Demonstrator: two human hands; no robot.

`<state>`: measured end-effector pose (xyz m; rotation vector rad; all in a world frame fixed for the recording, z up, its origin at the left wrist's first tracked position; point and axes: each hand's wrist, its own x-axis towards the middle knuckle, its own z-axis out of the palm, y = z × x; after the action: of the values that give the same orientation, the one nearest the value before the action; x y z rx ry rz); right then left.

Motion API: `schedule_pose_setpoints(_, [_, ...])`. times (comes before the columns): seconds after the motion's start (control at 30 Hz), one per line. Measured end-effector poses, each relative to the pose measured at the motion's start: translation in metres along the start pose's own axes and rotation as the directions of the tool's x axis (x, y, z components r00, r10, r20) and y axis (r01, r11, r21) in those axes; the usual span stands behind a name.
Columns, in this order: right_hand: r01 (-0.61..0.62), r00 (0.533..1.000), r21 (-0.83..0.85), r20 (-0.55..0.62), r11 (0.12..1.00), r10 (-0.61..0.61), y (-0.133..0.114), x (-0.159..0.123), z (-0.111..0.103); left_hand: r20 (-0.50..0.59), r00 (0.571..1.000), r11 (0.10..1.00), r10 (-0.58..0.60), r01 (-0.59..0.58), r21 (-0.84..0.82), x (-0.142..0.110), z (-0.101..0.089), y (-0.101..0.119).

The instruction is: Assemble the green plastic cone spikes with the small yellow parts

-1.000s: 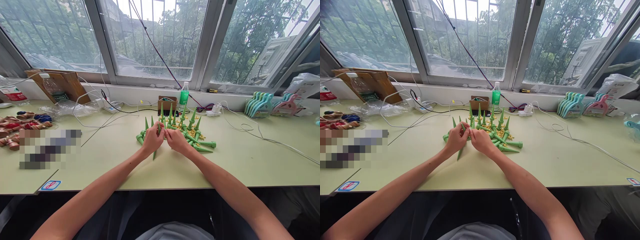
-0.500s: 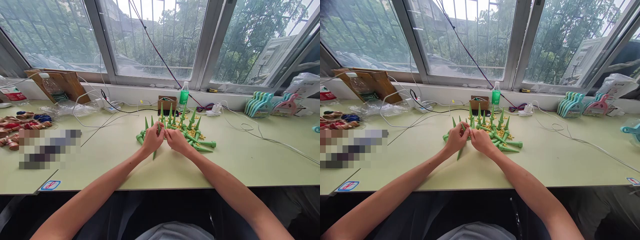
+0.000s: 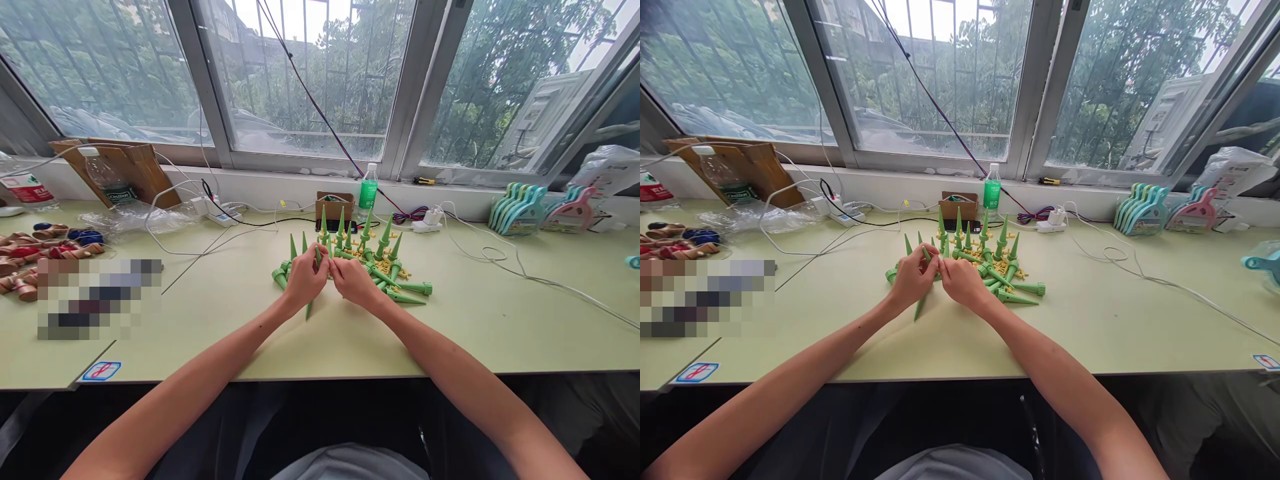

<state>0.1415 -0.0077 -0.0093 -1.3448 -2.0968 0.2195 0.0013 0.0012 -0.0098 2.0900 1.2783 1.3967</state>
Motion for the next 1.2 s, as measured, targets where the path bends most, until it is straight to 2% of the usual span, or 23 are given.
schedule_pose_setpoints(0.67, [0.005, 1.0, 0.008, -0.006, 1.0, -0.005, 0.0002, 0.0002, 0.0003, 0.005, 1.0, 1.0, -0.009, 0.009, 0.013, -0.0002, -0.0008, 0.0025])
schedule_pose_setpoints(0.87, [0.037, 0.997, 0.088, -0.07, 0.995, -0.031, 0.0041, 0.001, 0.0037, -0.005, 1.0, 1.0, -0.003, 0.003, 0.012, 0.0002, -0.0008, 0.0016])
schedule_pose_setpoints(1.2, [0.068, 0.986, 0.271, -0.167, 0.96, -0.023, 0.0057, 0.0031, 0.0056, -0.051, 0.999, 0.996, -0.012, 0.008, -0.093, 0.0015, -0.0016, 0.0023])
